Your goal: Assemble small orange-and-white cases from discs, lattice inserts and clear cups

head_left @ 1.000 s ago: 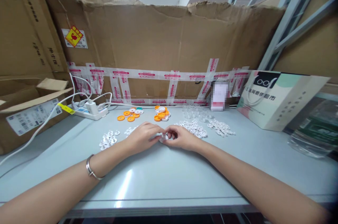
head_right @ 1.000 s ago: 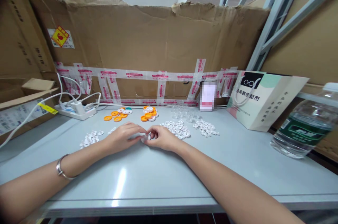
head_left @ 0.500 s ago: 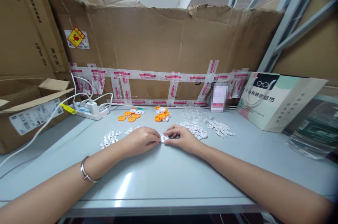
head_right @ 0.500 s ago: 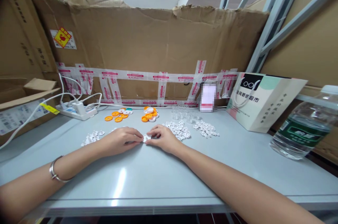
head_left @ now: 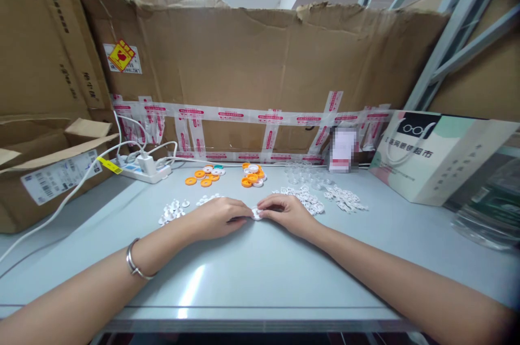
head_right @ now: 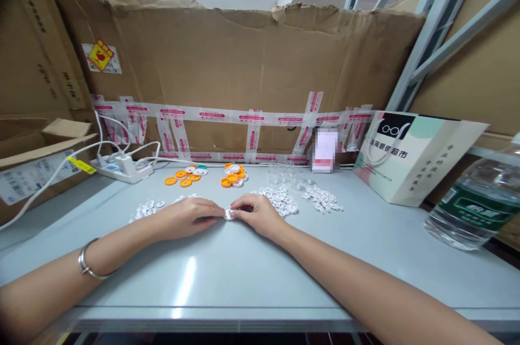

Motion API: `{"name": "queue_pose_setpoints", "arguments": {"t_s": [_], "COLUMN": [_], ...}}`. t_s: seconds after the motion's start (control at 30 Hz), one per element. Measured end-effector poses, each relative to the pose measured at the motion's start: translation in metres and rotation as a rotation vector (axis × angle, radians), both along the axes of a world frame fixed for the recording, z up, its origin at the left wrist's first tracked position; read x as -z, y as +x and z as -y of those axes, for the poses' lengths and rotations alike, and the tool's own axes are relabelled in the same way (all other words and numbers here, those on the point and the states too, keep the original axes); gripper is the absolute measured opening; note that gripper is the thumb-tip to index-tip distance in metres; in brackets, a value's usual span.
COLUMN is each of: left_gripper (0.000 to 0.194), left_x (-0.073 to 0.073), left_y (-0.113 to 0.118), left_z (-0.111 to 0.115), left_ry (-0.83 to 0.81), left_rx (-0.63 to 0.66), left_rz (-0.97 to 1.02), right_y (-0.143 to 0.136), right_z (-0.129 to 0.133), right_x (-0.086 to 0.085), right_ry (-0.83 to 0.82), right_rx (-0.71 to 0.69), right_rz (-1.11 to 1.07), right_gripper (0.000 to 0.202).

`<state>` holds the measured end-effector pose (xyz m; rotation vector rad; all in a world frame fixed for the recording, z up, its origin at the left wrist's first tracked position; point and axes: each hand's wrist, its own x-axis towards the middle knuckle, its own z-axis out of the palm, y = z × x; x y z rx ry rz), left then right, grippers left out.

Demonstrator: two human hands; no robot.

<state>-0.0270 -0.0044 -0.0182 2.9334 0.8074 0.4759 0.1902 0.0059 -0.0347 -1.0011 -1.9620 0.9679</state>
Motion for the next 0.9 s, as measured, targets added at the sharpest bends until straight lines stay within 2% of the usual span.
{"name": "queue_pose_setpoints", "arguments": {"t_s": [0.23,0.5,0.9], "left_gripper": [0.028,0.034,0.036], "left_x": [-0.0013,0.0025,0.0019], "left_y": [0.002,0.0016,0.0021], "left_z": [0.0001,-0.0008,-0.0006], "left_ry": [-0.016,-0.033,-0.017], "left_rx": [-0.014,-0.001,-0.012], "left_rz": [0.009,0.031,0.021], "right_y": [0.0014,0.0018,0.0021], "right_z": [0.0,-0.0002,-0.0021], "right_x": [0.0032,0.0045,0.004], "right_ry": [0.08,0.146,0.184], "right_rx": [0.005,-0.009,-0.034], "right_rz": [0.009,0.016,0.058], "right_gripper": [0.017,0.02,0.015]}}
